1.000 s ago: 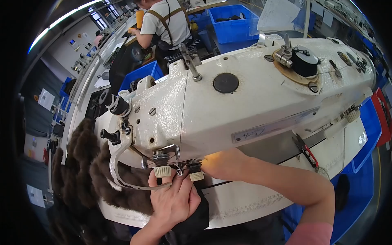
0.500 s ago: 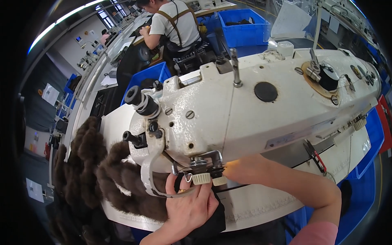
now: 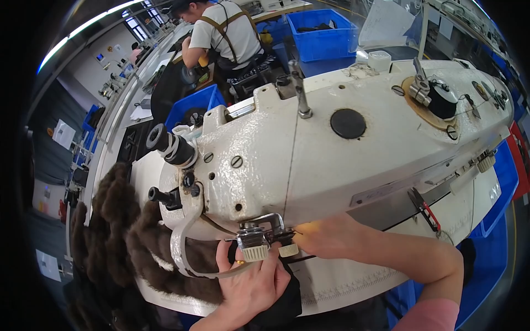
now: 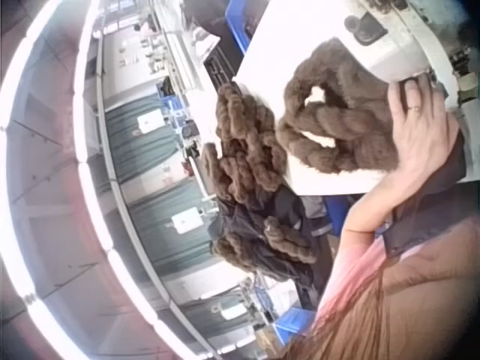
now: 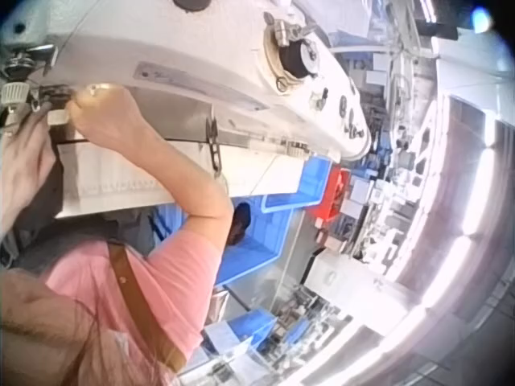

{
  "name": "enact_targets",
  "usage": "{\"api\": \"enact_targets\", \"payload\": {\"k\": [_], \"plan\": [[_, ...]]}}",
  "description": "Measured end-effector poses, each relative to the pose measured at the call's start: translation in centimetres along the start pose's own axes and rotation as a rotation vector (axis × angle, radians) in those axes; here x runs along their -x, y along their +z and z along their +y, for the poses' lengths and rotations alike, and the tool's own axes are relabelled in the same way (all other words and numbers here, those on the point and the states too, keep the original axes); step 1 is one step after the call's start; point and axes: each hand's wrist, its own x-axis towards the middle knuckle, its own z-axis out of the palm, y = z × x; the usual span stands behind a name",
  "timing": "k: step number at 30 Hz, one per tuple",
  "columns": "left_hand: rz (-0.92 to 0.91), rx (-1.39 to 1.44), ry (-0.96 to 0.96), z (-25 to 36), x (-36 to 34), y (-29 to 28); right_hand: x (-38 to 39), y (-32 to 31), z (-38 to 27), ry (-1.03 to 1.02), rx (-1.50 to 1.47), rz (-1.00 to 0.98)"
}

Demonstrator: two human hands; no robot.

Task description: Sewing fur trim onto black fabric or leather pieces using an industrial sewing machine.

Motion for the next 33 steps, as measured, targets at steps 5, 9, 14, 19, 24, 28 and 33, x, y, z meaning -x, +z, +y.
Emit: {"api": "enact_targets", "payload": {"k": [5,9,14,19,24,28,33], "plan": [[-0.042,-0.013,0.005,0.3,-0.4,-0.2,0.1,0.3,0.1,0.006,0.080,0.106],[-0.046,-0.025,0.036,-0.2,-0.8,-0.6,0.0,-0.3,-0.7,0.074,0.083,0.041],[-0.090,-0.016,0.045,-1.0,-1.0,-0.7,-0.1,-0.5,-0.4,0.041,0.071,0.024],[-0.075,-0.032,0.092,-1.4,-1.5,-1.0,-0.4,-0.4,-0.4,0.052,0.069,0.072],[0.007,-0.008,0.112,-1.8,-1.2,-0.4,-0.2,0.3,0.1,0.083,-0.022,0.098],[0.103,0.053,0.114,-2.5,-0.4,-0.4,-0.7,-0.5,-0.8,-0.024,0.015,0.214],[0.330,0.393,0.216,-1.8,5.9,-3.9,0.2,1.3,-4.2,0.156,-0.407,0.300]]}}
